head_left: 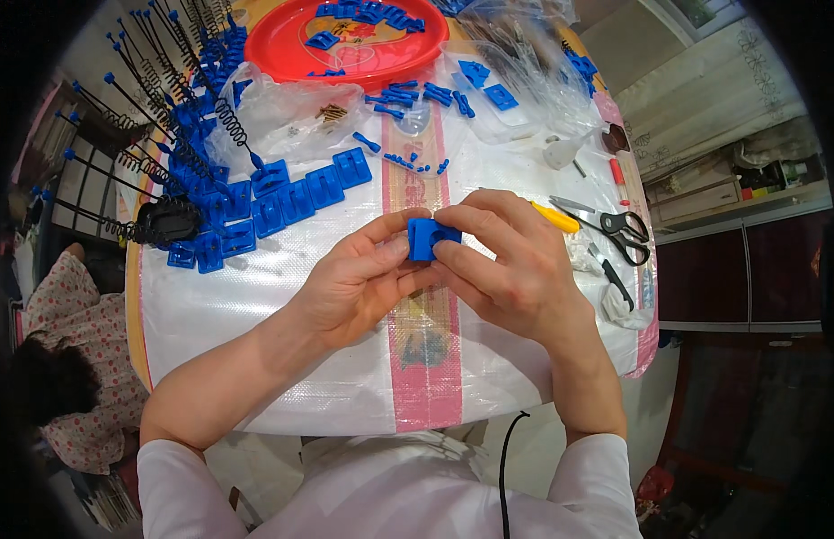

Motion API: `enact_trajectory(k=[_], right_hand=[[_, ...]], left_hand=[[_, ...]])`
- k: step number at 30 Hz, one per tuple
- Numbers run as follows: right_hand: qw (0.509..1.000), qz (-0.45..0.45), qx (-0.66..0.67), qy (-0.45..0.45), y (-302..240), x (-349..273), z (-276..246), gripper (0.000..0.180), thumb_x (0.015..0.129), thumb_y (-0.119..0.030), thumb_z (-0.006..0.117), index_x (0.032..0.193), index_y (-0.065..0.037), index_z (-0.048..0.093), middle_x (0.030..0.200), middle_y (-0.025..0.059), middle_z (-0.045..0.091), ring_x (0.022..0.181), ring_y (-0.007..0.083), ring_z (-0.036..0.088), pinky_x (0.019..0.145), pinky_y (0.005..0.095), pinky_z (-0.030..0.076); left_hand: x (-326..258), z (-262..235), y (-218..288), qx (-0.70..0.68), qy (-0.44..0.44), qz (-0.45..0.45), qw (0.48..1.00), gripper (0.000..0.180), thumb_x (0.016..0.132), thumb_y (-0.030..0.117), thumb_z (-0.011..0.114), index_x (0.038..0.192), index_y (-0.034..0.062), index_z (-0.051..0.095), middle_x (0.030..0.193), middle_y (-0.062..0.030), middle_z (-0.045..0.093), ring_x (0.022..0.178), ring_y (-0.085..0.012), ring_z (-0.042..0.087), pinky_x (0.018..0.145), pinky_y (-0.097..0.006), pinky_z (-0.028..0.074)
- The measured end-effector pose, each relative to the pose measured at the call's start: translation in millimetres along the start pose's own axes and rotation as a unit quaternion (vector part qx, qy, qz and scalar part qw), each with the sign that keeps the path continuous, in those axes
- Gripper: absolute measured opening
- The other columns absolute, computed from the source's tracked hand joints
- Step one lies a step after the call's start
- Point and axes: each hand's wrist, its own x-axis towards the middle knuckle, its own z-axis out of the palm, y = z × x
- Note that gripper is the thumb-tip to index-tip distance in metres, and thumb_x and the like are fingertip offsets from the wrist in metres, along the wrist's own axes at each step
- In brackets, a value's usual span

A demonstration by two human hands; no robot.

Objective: Assembling small blue plastic fixture parts and applying glue from a bottle.

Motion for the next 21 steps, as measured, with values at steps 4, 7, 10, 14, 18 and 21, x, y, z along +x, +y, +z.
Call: enact_trajectory(k=[4,7,10,14,18,21], right_hand=[[1.000,-0.006,0.000,0.000,0.2,0.4,-0.1,0.024,0.062,-0.012,0.070,0.083,-0.003,0.062,0.101,0.0080,0.064,0.094,0.0265,0.063,0.076,0.0376,0.055],[1.000,-0.009,-0.004,0.003,1.2,-1.1,0.9,0.024,0.062,-0.011,0.070,0.083,-0.003,0.062,0.101,0.0080,0.064,0.094,0.0265,0.063,0.077,0.0376,0.055],[1.000,-0.004,-0.002,-0.008,0.1,0.5,-1.0,0.024,0.062,-0.011,0.070,0.083,-0.003,0.063,0.101,0.0080,0.064,0.095,0.0265,0.063,0.077,0.0377,0.055],[1.000,-0.010,-0.008,-0.009,0.1,0.3,-0.8,0.024,0.063,-0.012,0.070,0.084,-0.003,0.063,0.101,0.0080,0.063,0.095,0.0265,0.063,0.078,0.0378,0.055],[1.000,-0.004,-0.010,-0.015,-0.8,0.3,-1.5,0.024,0.063,-0.012,0.070,0.084,-0.004,0.062,0.101,0.0079,0.063,0.096,0.0264,0.062,0.078,0.0379,0.054],[1.000,-0.003,-0.010,-0.017,-1.3,1.1,-2.3,0.024,0.062,-0.012,0.070,0.083,-0.004,0.062,0.102,0.0078,0.063,0.096,0.0264,0.062,0.078,0.0379,0.054]], left_hand=[[-0.2,0.6,-0.3,-0.004,-0.005,0.003,1.000,0.042,0.100,0.012,0.053,0.138,0.0011,0.041,0.132,-0.0143,0.053,0.125,-0.0252,0.054,0.110,-0.043,0.043],[0.0,1.0,-0.4,-0.001,-0.004,0.005,1.000,0.042,0.100,0.012,0.053,0.138,0.0010,0.041,0.132,-0.0143,0.053,0.124,-0.0251,0.054,0.110,-0.043,0.044],[0.2,-1.0,-0.3,-0.003,-0.008,0.003,1.000,0.042,0.100,0.012,0.053,0.138,0.0008,0.041,0.132,-0.0143,0.053,0.124,-0.0251,0.055,0.110,-0.043,0.044],[0.9,-2.0,-0.8,-0.003,-0.011,0.001,1.000,0.043,0.099,0.013,0.054,0.138,0.0009,0.041,0.132,-0.0142,0.053,0.123,-0.0249,0.055,0.110,-0.043,0.044],[0.7,-0.3,-0.5,0.001,-0.008,0.003,1.000,0.043,0.099,0.012,0.054,0.138,0.0010,0.041,0.131,-0.0138,0.054,0.122,-0.0245,0.056,0.109,-0.042,0.045],[1.2,-1.6,-0.9,-0.003,-0.012,0.002,1.000,0.042,0.099,0.012,0.054,0.138,0.0012,0.041,0.131,-0.0133,0.054,0.122,-0.0240,0.056,0.109,-0.041,0.046]])
